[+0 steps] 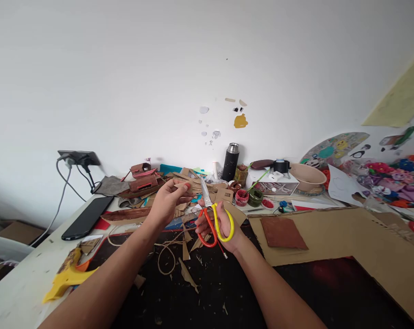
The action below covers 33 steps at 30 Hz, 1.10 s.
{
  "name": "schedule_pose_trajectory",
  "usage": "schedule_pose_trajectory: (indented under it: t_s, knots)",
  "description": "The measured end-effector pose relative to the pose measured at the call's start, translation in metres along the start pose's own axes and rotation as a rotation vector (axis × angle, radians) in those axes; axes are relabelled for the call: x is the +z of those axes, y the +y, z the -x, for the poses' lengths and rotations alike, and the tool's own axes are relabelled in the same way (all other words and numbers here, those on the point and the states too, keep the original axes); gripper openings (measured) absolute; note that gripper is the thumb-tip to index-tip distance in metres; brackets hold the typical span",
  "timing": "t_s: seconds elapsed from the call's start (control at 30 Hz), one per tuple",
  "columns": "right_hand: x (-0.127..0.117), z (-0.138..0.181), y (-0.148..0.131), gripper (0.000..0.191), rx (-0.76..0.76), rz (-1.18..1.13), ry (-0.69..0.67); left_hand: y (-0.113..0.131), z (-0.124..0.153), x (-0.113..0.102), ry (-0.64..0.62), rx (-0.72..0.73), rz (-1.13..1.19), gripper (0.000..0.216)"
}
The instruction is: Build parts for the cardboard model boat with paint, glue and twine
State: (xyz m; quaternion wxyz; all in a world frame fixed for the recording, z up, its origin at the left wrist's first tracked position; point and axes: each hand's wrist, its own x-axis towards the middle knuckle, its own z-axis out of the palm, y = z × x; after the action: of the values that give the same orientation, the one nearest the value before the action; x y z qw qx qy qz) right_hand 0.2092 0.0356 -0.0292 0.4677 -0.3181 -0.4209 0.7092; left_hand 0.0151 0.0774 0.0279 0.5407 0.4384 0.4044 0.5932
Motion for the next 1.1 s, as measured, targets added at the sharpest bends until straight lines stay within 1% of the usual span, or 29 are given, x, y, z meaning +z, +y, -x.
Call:
schedule_pose_trajectory:
  t_s: [0.07,0.2,0.3,0.4,0.5,0.6,0.67,0.9,1.1]
  knots:
    - [0.0,0.001,-0.002,0.097,-0.011,-0.01,-0.001,0.001,-0.002,0.004,-0.003,0.012,0.024,0.047]
    - [0.003,0.003,-0.003,0.099,-0.026,-0.006,-0.032,-0.005,-0.006,0.007,0.0,-0.011,0.061,0.047]
    - [0.006,0.001,-0.003,0.099,0.004,-0.005,-0.093,-0.009,-0.01,0.006,-0.009,-0.016,0.074,0.044]
    - [0.008,-0.001,-0.001,0.101,0.019,0.009,-0.146,-0.007,-0.013,0.003,-0.016,-0.01,0.07,0.043]
    - [0.01,0.0,0.001,0.096,-0.006,0.094,-0.089,-0.003,-0.013,0.002,-0.005,-0.001,0.058,0.044]
    - [0.014,0.002,0.002,0.085,-0.075,0.199,0.01,-0.002,-0.013,0.003,-0.002,0.007,0.04,0.045]
    - [0.017,0.004,0.002,0.076,-0.115,0.24,0.044,-0.003,-0.012,0.004,-0.01,0.01,0.03,0.045]
    - [0.021,0.006,0.007,0.057,-0.169,0.292,0.051,-0.004,-0.005,0.012,-0.048,0.001,0.033,0.042]
    - [0.018,0.004,0.01,0.049,-0.173,0.344,0.068,0.002,0.004,0.022,-0.061,0.001,0.048,0.04]
